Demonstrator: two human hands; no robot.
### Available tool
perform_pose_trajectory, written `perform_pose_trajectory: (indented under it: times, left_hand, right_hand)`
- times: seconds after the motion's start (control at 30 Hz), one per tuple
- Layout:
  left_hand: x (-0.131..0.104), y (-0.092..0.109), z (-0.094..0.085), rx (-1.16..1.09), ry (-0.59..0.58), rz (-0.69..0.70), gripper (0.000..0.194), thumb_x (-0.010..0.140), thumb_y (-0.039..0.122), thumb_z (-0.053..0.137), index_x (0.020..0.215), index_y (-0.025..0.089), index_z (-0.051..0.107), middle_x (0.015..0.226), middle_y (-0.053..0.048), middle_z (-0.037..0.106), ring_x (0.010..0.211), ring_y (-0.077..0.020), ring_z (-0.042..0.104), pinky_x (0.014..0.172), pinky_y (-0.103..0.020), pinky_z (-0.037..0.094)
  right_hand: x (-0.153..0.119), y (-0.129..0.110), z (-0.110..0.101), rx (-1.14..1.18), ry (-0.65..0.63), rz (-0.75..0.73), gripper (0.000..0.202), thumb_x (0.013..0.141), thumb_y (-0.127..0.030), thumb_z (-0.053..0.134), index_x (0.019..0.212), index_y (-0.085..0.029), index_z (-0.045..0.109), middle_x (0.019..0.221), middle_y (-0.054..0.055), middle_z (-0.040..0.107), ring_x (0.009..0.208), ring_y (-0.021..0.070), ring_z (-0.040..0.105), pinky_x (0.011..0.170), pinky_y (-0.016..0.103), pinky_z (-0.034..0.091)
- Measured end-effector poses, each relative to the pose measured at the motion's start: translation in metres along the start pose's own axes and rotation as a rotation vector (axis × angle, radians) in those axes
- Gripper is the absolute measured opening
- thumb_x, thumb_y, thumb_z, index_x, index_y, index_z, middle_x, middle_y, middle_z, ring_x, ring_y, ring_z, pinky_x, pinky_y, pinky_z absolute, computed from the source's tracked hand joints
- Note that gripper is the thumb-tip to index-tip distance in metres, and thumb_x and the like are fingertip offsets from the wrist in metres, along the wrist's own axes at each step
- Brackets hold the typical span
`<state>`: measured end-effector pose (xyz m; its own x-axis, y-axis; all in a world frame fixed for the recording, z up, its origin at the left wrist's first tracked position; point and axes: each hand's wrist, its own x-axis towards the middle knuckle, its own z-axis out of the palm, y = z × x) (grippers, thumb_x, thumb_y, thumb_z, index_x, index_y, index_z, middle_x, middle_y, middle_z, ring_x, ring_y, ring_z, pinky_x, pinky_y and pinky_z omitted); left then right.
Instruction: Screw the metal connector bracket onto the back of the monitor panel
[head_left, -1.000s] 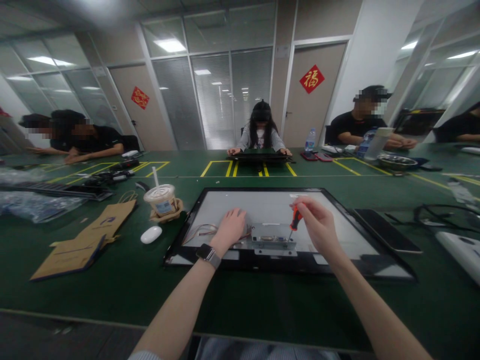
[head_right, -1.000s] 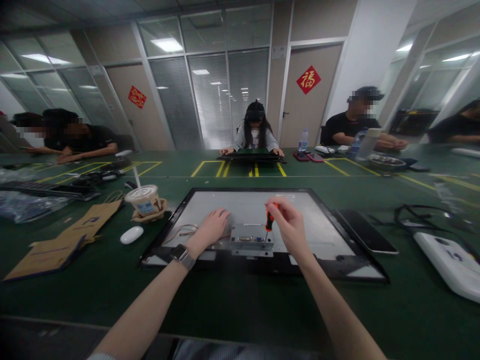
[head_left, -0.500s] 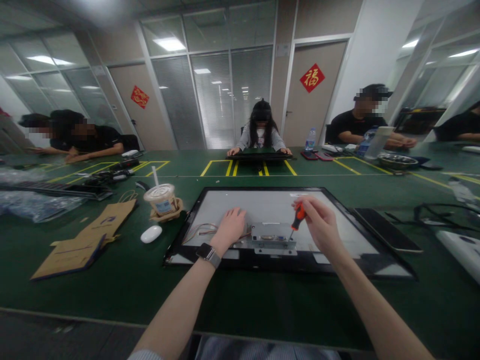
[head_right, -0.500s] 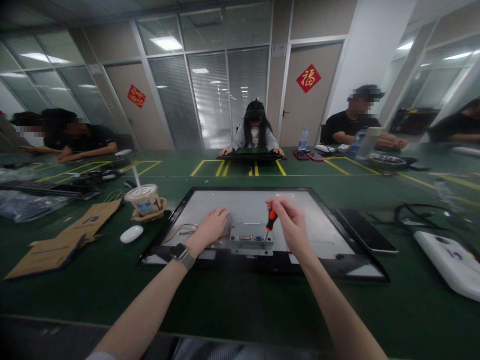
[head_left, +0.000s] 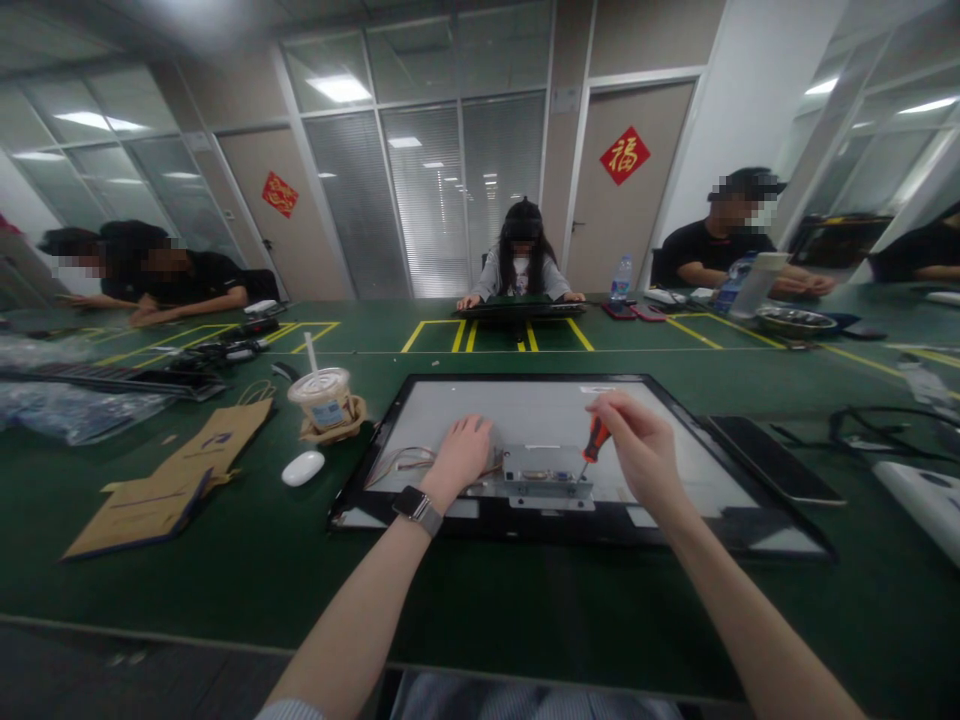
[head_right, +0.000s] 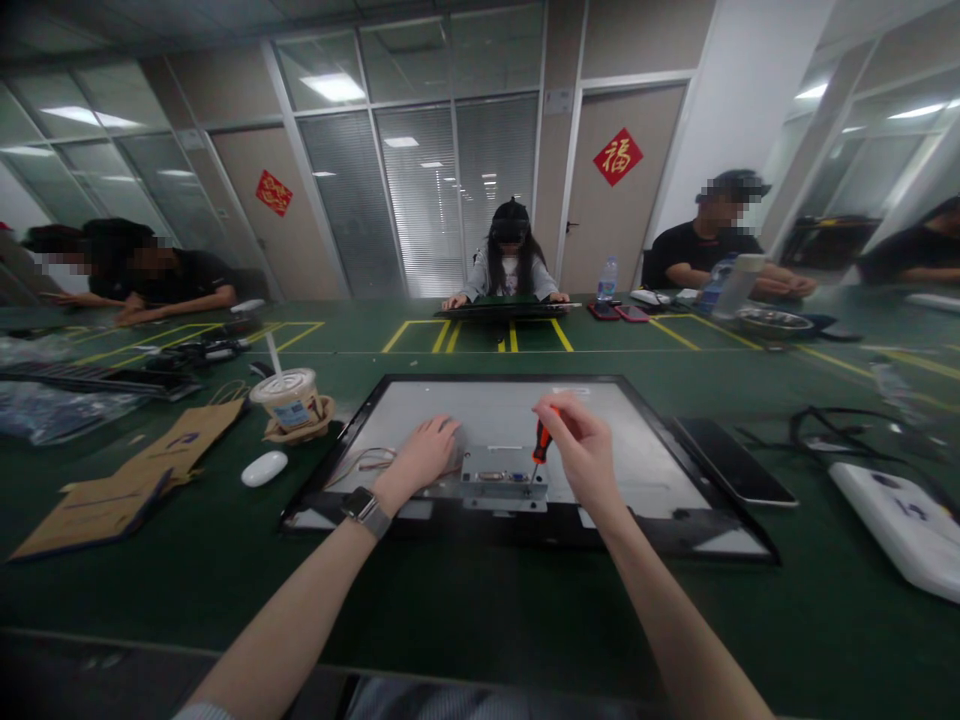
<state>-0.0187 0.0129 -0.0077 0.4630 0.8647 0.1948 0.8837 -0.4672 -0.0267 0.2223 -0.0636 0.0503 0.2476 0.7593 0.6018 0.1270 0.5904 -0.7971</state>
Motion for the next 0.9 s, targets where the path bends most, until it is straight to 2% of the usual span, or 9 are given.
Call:
perform_pose_trajectory:
  times: [0.13, 0.27, 0.37, 0.43, 0.57, 0.7, 0.83, 0.9]
  left_hand:
    - [0.0003, 0.0004, 0.0005, -0.004, -0.003, -0.005, 0.04, 0.103, 0.016, 0.037, 0.14, 0.013, 0.052, 0.146, -0.018, 0.055, 0.132, -0.0281, 0.056, 0.111, -0.042, 0.043]
    - [-0.0005, 0.0013, -0.0021, 0.001, -0.009, -0.005, 0.04, 0.102, 0.015, 0.037, 0.139, 0.014, 0.052, 0.145, -0.018, 0.055, 0.13, -0.0271, 0.056, 0.11, -0.04, 0.043]
    - [-0.0011, 0.0019, -0.0041, -0.001, -0.01, -0.004, 0.038, 0.103, 0.016, 0.037, 0.137, 0.014, 0.053, 0.143, -0.018, 0.056, 0.128, -0.0267, 0.058, 0.108, -0.04, 0.044]
    - [-0.0011, 0.0019, -0.0043, 0.0, -0.015, 0.0, 0.037, 0.102, 0.015, 0.037, 0.135, 0.014, 0.054, 0.142, -0.018, 0.056, 0.128, -0.0266, 0.058, 0.108, -0.04, 0.044]
    - [-0.0001, 0.0009, -0.0016, 0.01, -0.011, 0.011, 0.038, 0.102, 0.015, 0.037, 0.136, 0.014, 0.053, 0.143, -0.018, 0.055, 0.131, -0.0259, 0.056, 0.11, -0.039, 0.043]
    - [0.0006, -0.0005, 0.0008, 0.016, -0.008, 0.02, 0.039, 0.102, 0.015, 0.039, 0.138, 0.013, 0.052, 0.143, -0.017, 0.056, 0.133, -0.026, 0.055, 0.11, -0.039, 0.043]
    - [0.0006, -0.0011, 0.0011, 0.016, -0.006, 0.012, 0.039, 0.103, 0.016, 0.037, 0.139, 0.014, 0.052, 0.145, -0.017, 0.056, 0.133, -0.0261, 0.056, 0.11, -0.04, 0.044]
    - [0.0006, -0.0011, 0.0012, 0.01, -0.008, 0.006, 0.04, 0.103, 0.016, 0.037, 0.14, 0.014, 0.052, 0.146, -0.017, 0.055, 0.133, -0.0267, 0.055, 0.111, -0.041, 0.043]
  right_hand:
    - [-0.0003, 0.0006, 0.0004, 0.023, 0.012, 0.026, 0.025, 0.093, -0.045, 0.064, 0.099, -0.024, 0.076, 0.08, 0.004, 0.069, 0.076, 0.02, 0.065, 0.067, 0.036, 0.054]
    - [-0.001, -0.001, 0.0019, 0.009, -0.002, -0.008, 0.028, 0.097, -0.045, 0.057, 0.093, -0.024, 0.074, 0.084, 0.005, 0.071, 0.08, 0.0206, 0.066, 0.072, 0.037, 0.054]
    - [-0.0013, -0.0017, 0.002, -0.037, 0.002, -0.045, 0.019, 0.09, -0.042, 0.067, 0.086, -0.025, 0.075, 0.086, 0.004, 0.069, 0.079, 0.0199, 0.065, 0.071, 0.035, 0.053]
    - [-0.0015, -0.001, 0.0016, -0.05, -0.009, -0.049, 0.016, 0.088, -0.04, 0.07, 0.088, -0.026, 0.076, 0.085, 0.003, 0.068, 0.078, 0.0197, 0.064, 0.069, 0.034, 0.053]
    - [-0.002, 0.0018, 0.0015, -0.01, -0.05, -0.012, 0.025, 0.096, -0.042, 0.06, 0.107, -0.025, 0.074, 0.085, 0.003, 0.07, 0.077, 0.0196, 0.065, 0.072, 0.037, 0.055]
    - [-0.0021, 0.0042, 0.0014, 0.072, -0.061, -0.014, 0.028, 0.1, -0.043, 0.052, 0.099, -0.023, 0.071, 0.085, 0.005, 0.069, 0.079, 0.0203, 0.065, 0.069, 0.037, 0.054]
    - [-0.0014, 0.0039, -0.0008, -0.005, -0.045, -0.025, 0.021, 0.093, -0.042, 0.063, 0.092, -0.024, 0.073, 0.087, 0.004, 0.067, 0.079, 0.0199, 0.063, 0.068, 0.035, 0.053]
    - [-0.0008, 0.0025, -0.0017, -0.028, -0.055, -0.016, 0.019, 0.089, -0.041, 0.068, 0.095, -0.025, 0.075, 0.085, 0.003, 0.066, 0.075, 0.019, 0.062, 0.067, 0.035, 0.053]
